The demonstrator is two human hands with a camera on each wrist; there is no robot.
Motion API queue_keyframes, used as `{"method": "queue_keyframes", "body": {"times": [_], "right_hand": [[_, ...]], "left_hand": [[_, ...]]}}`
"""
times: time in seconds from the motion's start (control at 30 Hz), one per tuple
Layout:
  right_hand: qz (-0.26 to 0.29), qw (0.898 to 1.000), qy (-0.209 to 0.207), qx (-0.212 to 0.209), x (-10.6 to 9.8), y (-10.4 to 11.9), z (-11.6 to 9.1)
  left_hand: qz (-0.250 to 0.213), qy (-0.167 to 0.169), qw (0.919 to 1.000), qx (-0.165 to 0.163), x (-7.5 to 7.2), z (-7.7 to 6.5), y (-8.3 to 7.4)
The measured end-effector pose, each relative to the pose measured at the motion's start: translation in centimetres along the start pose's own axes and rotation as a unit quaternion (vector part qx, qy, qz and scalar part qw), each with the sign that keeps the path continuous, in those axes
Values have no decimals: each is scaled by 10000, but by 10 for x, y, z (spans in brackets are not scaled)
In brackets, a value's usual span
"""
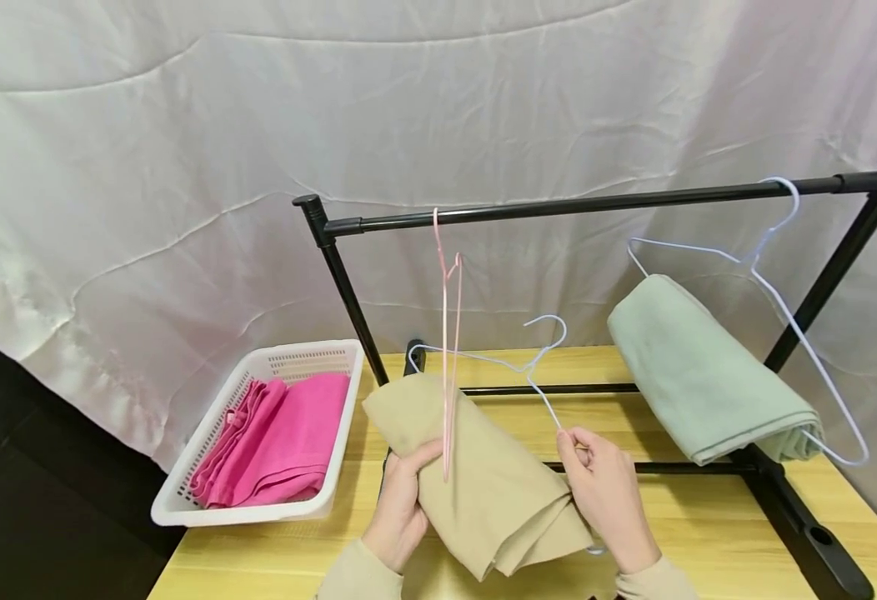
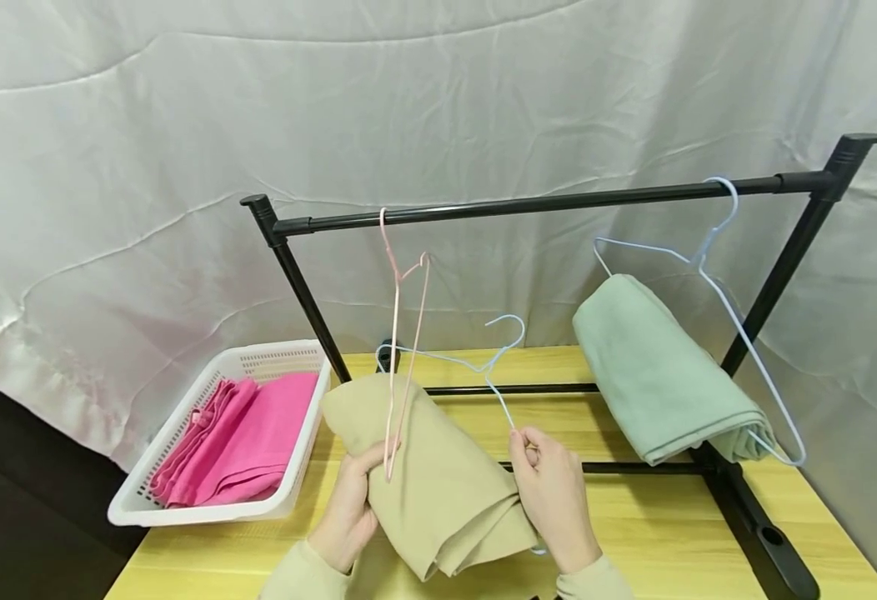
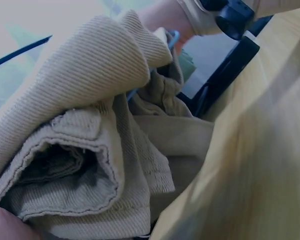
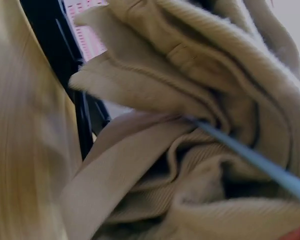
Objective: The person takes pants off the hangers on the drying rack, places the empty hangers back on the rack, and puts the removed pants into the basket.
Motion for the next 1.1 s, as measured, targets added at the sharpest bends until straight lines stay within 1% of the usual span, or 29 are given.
{"method": "queue_keyframes", "body": {"times": [0.13,0.27,0.43,0.63,0.9,1.1], "right_hand": [[43,9999,124,-10,7,-3,-1],[-12,9998,206,82,13,-7,-1],[35,9993,319,207,20,-13,0],[181,9990,367,194,26,-18,1],[395,9964,650,362,34,-21,-1],[338,9964,664,408,36,-22,-1]], "left_hand": [[34,-10,9998,174,-2,-4,-10],[0,37,9996,279,-2,-9,-20],[-128,53,9986,504,-5,-13,-34],[-251,-13,9977,628,-12,-18,-43],[-373,-15,9948,951,-20,-28,-63],[-393,-139,9941,1001,-26,-36,-76]]}}
Point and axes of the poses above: each hand's wrist, its own z-axis towards the middle knuckle, its own x-axis out of the palm, y = z × x, the point moved 10 cm from there along z, towards the middle knuckle, and after that the axes turned 2 degrees about y, right-handed, at the moved point
